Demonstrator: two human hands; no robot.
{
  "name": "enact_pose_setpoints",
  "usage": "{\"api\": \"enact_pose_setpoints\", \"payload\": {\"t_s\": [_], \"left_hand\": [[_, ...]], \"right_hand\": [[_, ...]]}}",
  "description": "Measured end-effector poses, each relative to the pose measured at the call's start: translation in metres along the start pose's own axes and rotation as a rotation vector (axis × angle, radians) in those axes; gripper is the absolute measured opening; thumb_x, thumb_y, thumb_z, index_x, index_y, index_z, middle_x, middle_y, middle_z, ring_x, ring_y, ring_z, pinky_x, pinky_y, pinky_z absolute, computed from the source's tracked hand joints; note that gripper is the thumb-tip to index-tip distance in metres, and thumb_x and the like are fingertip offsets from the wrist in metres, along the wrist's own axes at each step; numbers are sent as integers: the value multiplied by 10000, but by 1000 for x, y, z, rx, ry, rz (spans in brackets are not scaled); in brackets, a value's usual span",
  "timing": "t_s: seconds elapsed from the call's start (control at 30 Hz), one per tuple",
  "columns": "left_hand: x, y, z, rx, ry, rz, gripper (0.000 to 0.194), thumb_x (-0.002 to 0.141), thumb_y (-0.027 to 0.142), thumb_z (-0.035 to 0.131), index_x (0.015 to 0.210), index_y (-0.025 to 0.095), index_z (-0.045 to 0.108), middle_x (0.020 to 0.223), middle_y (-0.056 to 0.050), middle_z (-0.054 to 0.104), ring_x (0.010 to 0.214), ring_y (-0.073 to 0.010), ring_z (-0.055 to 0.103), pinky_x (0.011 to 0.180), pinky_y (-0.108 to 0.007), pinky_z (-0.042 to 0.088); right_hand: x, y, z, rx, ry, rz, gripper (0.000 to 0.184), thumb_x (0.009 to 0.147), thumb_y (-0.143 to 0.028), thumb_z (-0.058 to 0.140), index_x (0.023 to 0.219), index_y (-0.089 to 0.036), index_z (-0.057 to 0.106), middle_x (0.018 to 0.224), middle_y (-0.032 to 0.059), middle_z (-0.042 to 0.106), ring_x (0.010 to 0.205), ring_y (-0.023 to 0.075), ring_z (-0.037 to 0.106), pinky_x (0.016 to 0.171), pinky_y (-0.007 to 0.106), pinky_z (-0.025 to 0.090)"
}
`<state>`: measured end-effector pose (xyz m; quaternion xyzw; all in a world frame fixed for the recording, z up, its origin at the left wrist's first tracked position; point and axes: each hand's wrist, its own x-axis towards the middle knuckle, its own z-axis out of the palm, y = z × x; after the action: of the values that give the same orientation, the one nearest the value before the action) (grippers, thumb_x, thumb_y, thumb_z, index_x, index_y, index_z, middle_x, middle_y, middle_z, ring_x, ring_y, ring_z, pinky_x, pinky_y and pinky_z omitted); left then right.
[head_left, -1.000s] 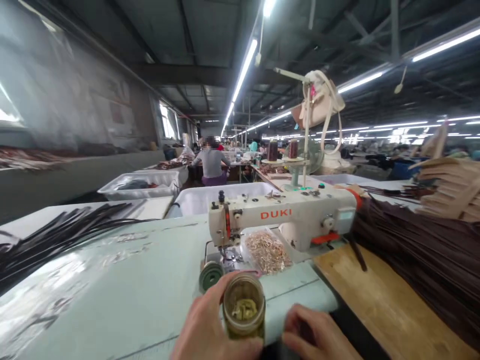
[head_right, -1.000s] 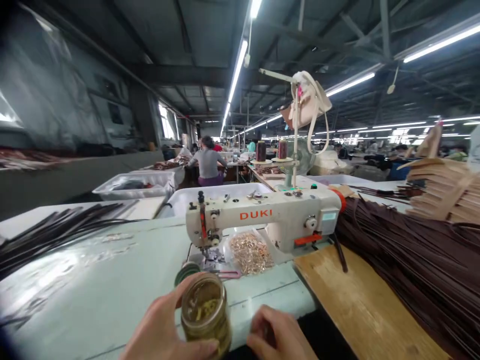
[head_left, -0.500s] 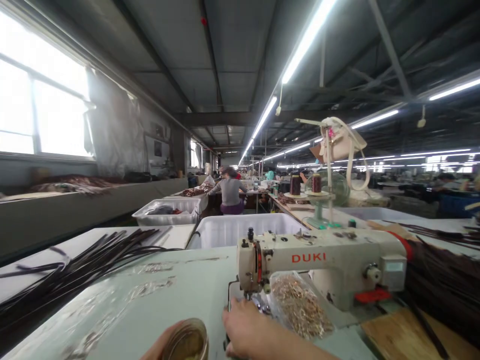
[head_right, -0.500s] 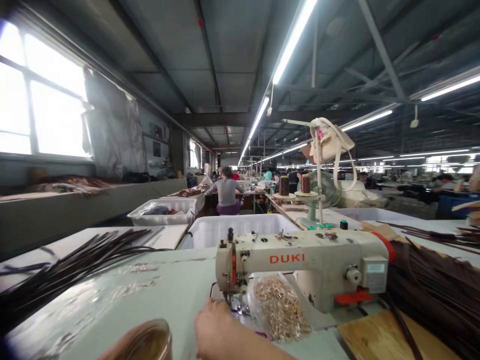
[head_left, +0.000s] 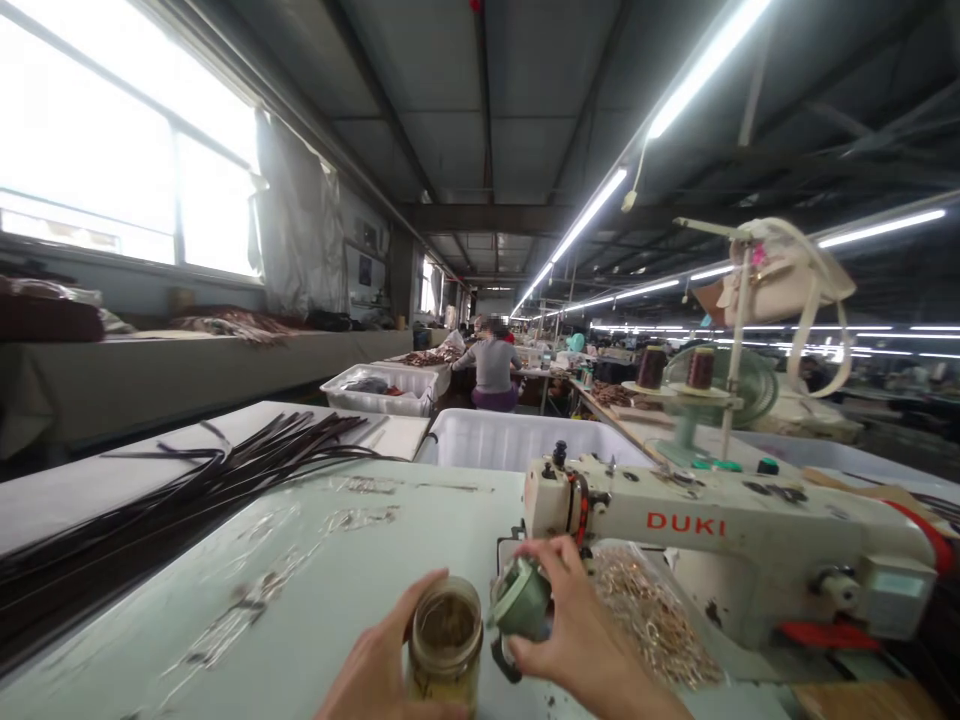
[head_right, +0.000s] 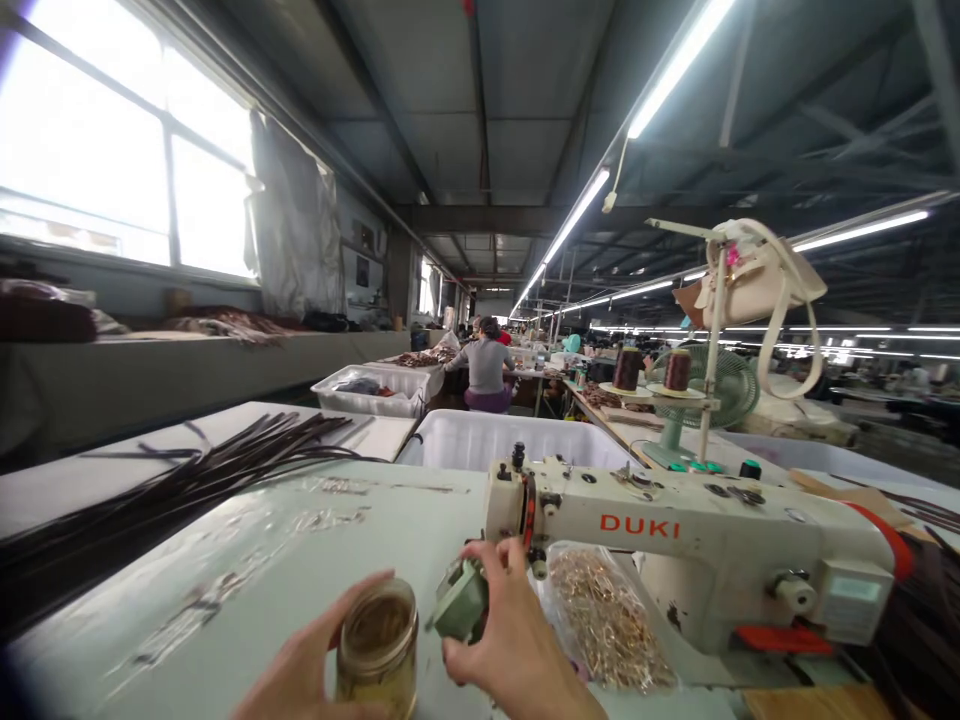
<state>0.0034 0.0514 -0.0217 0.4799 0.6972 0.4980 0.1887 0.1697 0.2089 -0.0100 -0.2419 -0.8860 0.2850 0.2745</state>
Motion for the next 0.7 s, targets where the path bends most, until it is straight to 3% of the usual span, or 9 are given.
{"api": "enact_pose_setpoints", "payload": {"t_s": [0.07, 0.17, 0.23, 0.3, 0.4, 0.5, 0.7], "left_hand": [[-3, -4, 1, -75, 2, 0, 869, 502, 158, 714, 1337, 197, 475, 1250, -59, 622, 1166, -285, 549, 1030, -361, 399], [-7, -8, 3, -197, -35, 38, 739, 584, 231, 747, 1288, 198, 528, 1274, -69, 604, 1207, -294, 515, 1050, -384, 383], [-8, -10, 6, -272, -54, 45, 686, 608, 261, 767, 1255, 190, 552, 1234, -71, 623, 1177, -299, 531, 1025, -386, 406], [-9, -13, 10, -370, -71, 48, 707, 602, 275, 787, 1259, 185, 542, 1199, -70, 637, 1133, -303, 553, 981, -383, 440], [-8, -17, 18, -519, -90, 43, 731, 571, 287, 809, 1243, 181, 542, 1140, -61, 662, 1058, -305, 583, 893, -371, 489], [-8, -18, 24, -591, -82, 21, 689, 546, 255, 813, 1186, 181, 569, 1029, -39, 684, 981, -288, 604, 775, -326, 520], [-9, -17, 25, -522, -58, 29, 593, 584, 177, 731, 1159, 162, 584, 949, -28, 678, 878, -243, 608, 696, -286, 499]], "right_hand": [[-3, -13, 1, 213, 144, 9, 627, 609, -193, 696, 1173, -221, 423, 1132, 78, 454, 999, 236, 572, 909, 356, 485], [0, -33, 1, 632, 217, 6, 633, 689, -276, 741, 1174, -243, 333, 1105, 66, 506, 977, 226, 590, 863, 348, 510], [4, -42, 2, 839, 174, -41, 715, 688, -309, 787, 1222, -257, 314, 1162, 69, 501, 1041, 230, 580, 898, 349, 499], [9, -48, 6, 929, 34, -90, 783, 669, -325, 827, 1273, -252, 333, 1237, 84, 487, 1113, 248, 556, 947, 360, 473], [13, -47, 16, 869, -174, -145, 741, 665, -343, 852, 1256, -211, 424, 1218, 90, 533, 1125, 259, 551, 968, 361, 448], [13, -41, 23, 713, -241, -192, 715, 669, -355, 856, 1234, -197, 448, 1147, 68, 582, 1081, 248, 561, 941, 352, 446], [27, -54, -3, 264, -435, -266, 753, 646, -309, 859, 1271, -221, 449, 1123, 33, 586, 994, 220, 572, 862, 320, 460]]}}
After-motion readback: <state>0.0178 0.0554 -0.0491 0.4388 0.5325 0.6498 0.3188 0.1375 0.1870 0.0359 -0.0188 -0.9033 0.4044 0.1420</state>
